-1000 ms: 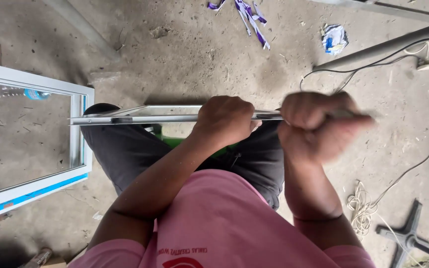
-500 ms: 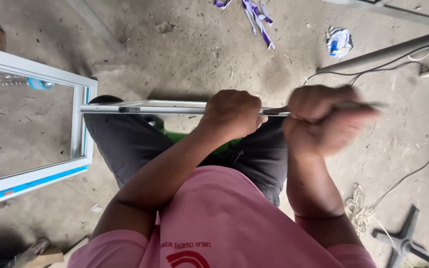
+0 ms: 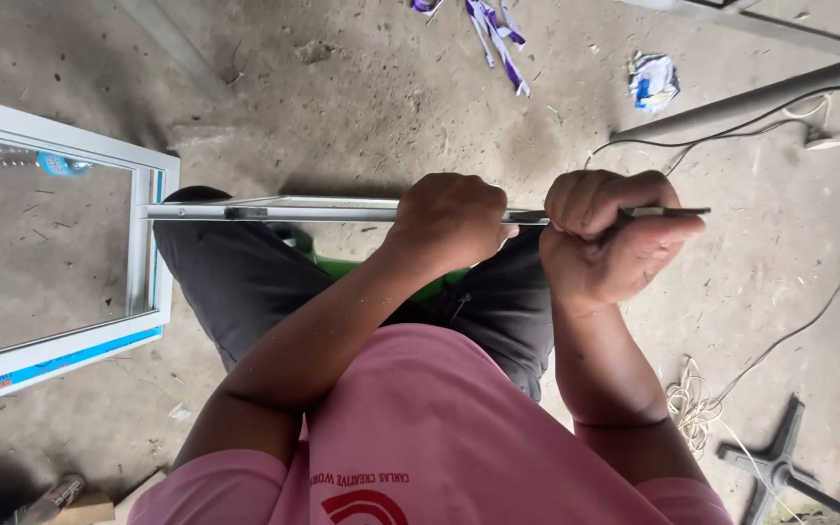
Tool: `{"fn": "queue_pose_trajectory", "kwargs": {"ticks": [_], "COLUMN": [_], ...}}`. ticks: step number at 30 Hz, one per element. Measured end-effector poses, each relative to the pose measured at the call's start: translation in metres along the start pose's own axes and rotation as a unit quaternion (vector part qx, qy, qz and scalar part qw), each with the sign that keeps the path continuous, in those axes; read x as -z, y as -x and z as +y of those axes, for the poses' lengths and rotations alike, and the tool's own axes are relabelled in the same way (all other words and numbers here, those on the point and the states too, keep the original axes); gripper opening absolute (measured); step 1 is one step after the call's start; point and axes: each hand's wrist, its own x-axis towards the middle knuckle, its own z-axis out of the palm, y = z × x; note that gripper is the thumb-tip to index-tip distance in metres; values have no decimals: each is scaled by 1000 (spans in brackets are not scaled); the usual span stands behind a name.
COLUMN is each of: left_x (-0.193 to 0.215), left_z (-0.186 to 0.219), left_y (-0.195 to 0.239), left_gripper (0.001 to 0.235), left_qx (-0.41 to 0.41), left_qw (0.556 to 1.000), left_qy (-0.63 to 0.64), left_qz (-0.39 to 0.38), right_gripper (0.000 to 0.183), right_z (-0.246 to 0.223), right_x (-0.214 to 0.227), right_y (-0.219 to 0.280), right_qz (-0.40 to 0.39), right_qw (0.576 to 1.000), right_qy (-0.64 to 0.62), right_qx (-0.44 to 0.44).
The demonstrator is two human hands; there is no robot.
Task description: Smoothing the inner edges of an aluminum frame using a hand file to remove sharp burrs.
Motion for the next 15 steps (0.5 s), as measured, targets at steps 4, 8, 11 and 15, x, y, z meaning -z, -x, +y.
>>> {"fn": "queue_pose_trajectory", "kwargs": {"ticks": [4,8,11,15], "left_x": [6,-4,-8,-4], "left_z": [0,-6,-7,-8], "left_y": [2,-3,-2,-3], "left_gripper": [41,39,40,40], "left_qx": [2,-10,-5,-11], "left_qw": [1000,999,999,999], "left_qy": [25,4,-3,-6], "left_qz": [0,30,41,47], "right_gripper": [54,52,47,50], "right_z": [-10,13,-8,5], "right_x": [2,11,2,12], "right_y": [-6,-1,-11,-11], "right_qz": [-30,-16,-86,-47], "right_qw": [998,998,993,993], "right_qy": [-32,-46,-23,-53], "right_qx": [43,26,79,90]}}
